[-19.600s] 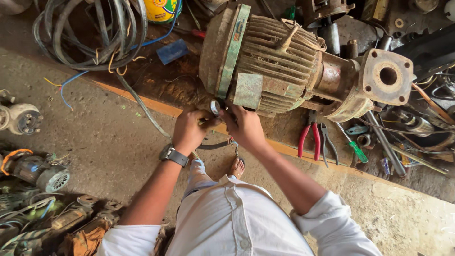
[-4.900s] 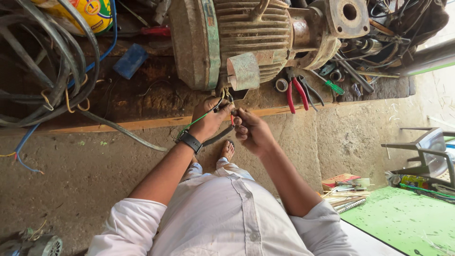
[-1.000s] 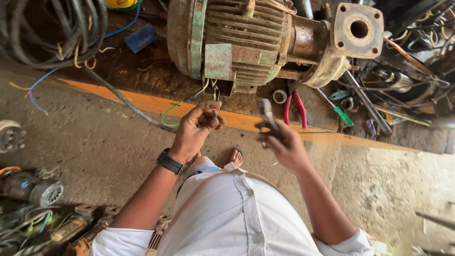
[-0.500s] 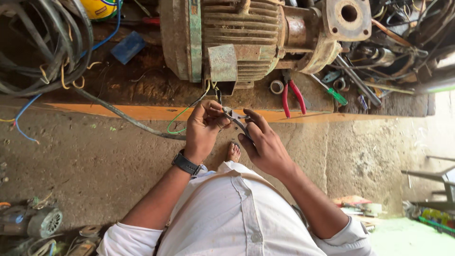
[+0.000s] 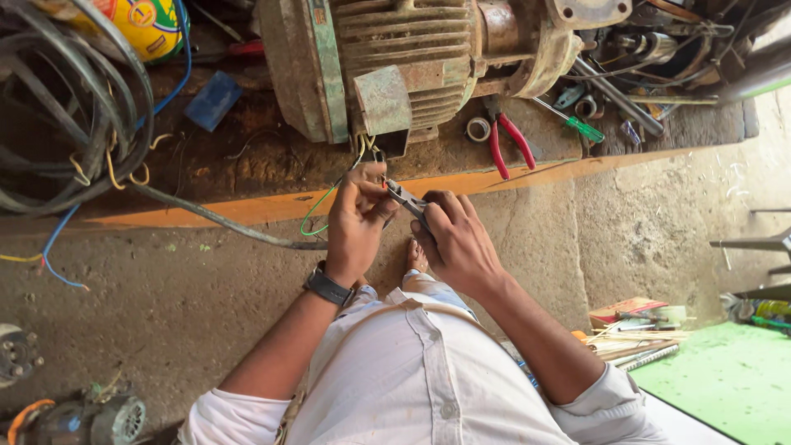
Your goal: The person works at a cluttered repair-workshop bench on an electric water pump motor, handling its power wires and terminal connections. They strip and position the wire ends by hand, use a handheld tool to cut or strip the wires, and at times pick up red-handled pliers to work the connections at the motor's terminal box.
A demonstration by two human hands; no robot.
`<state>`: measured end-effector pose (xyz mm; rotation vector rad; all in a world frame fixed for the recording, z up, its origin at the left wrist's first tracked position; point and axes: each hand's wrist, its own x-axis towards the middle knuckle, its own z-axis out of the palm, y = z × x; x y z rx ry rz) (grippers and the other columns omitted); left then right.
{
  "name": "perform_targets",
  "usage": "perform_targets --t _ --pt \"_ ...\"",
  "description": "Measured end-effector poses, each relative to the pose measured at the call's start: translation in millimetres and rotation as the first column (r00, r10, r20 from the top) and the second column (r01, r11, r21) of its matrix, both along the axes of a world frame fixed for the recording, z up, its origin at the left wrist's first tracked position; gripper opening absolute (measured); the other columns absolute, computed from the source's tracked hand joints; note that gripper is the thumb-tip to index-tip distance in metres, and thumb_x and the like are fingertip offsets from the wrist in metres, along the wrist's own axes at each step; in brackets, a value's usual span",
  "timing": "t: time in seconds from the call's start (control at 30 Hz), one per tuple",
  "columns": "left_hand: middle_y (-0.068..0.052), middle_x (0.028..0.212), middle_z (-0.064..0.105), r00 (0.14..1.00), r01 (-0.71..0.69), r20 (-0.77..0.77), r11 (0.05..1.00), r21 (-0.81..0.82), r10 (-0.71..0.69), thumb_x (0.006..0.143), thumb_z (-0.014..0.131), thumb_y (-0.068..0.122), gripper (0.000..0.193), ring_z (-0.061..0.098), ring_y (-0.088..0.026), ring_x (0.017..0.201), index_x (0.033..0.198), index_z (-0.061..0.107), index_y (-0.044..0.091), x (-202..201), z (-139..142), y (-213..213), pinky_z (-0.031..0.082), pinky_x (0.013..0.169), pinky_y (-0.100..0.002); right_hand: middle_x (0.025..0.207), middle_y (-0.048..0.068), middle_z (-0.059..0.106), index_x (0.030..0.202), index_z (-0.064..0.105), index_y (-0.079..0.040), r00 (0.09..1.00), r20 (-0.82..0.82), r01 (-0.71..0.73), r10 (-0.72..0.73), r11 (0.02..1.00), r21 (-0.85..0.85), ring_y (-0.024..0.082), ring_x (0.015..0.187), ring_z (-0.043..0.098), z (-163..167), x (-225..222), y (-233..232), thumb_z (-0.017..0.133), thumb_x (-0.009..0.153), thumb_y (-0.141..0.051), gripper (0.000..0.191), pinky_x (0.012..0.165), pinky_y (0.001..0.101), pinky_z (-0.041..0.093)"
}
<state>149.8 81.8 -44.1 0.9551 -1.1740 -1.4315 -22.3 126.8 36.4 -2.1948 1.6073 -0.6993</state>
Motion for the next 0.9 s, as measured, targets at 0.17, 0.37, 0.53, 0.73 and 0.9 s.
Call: perform_targets --t 0.17,0.37,0.53,0.73,0.9 --pt "-0.005 0.107 0.075 0.961 0.033 0.274 0.958 -0.286 0.049 0.092 0.073 -0.007 0.034 0.075 -0.01 0.093 0.123 0.067 0.006 15.1 19.4 -3.8 0.061 0.082 -0.025 0.119 0.024 0.058 0.103 0.056 0.004 0.994 0.102 0.027 -0.038 0.994 0.109 0.045 0.098 0.061 -2.0 6.4 6.5 0.064 0.098 -0.015 0.021 0.082 0.0502 0.051" --pt "-0.005 0.105 0.076 0.993 0.031 0.116 0.988 -0.154 -0.014 0.093 0.074 -0.008 0.024 0.074 -0.009 0.094 0.113 0.066 0.002 16.9 14.5 -10.9 0.062 0.084 -0.025 0.126 0.028 0.057 0.108 0.057 0.005 0.991 0.124 0.03 -0.05 0.987 0.155 0.048 0.102 0.062 0.3 12.6 4.8 0.063 0.099 -0.016 0.023 0.084 0.0508 0.052" --pt "-0.006 0.107 0.076 0.995 0.05 0.09 0.986 -0.158 -0.036 0.09 0.075 -0.009 0.023 0.074 -0.011 0.096 0.111 0.068 0.0 20.5 9.9 -15.4 0.063 0.085 -0.026 0.129 0.029 0.055 0.105 0.057 0.004 0.997 0.073 0.003 -0.015 0.987 0.162 0.048 0.105 0.061 9.2 7.1 -0.3 0.063 0.099 -0.017 0.023 0.086 0.0509 0.052" --pt "-0.006 0.105 0.076 0.995 0.059 0.092 0.991 -0.124 -0.048 0.091 0.075 -0.009 0.023 0.074 -0.01 0.094 0.11 0.069 0.001 18.1 7.5 -20.7 0.063 0.084 -0.026 0.117 0.022 0.059 0.101 0.057 0.001 1.0 -0.006 -0.016 0.017 0.989 0.148 0.043 0.104 0.06 15.4 2.7 -8.3 0.064 0.099 -0.018 0.021 0.09 0.0496 0.049" --pt "-0.006 0.102 0.076 0.995 0.065 0.078 0.99 -0.127 -0.056 0.092 0.074 -0.01 0.021 0.074 -0.01 0.093 0.109 0.067 0.001 15.1 3.0 -22.9 0.062 0.083 -0.026 0.111 0.016 0.062 0.098 0.058 -0.003 0.993 -0.115 -0.031 0.025 0.998 -0.054 0.042 0.103 0.059 12.3 -0.7 -13.6 0.067 0.093 -0.019 0.019 0.09 0.0501 0.047"
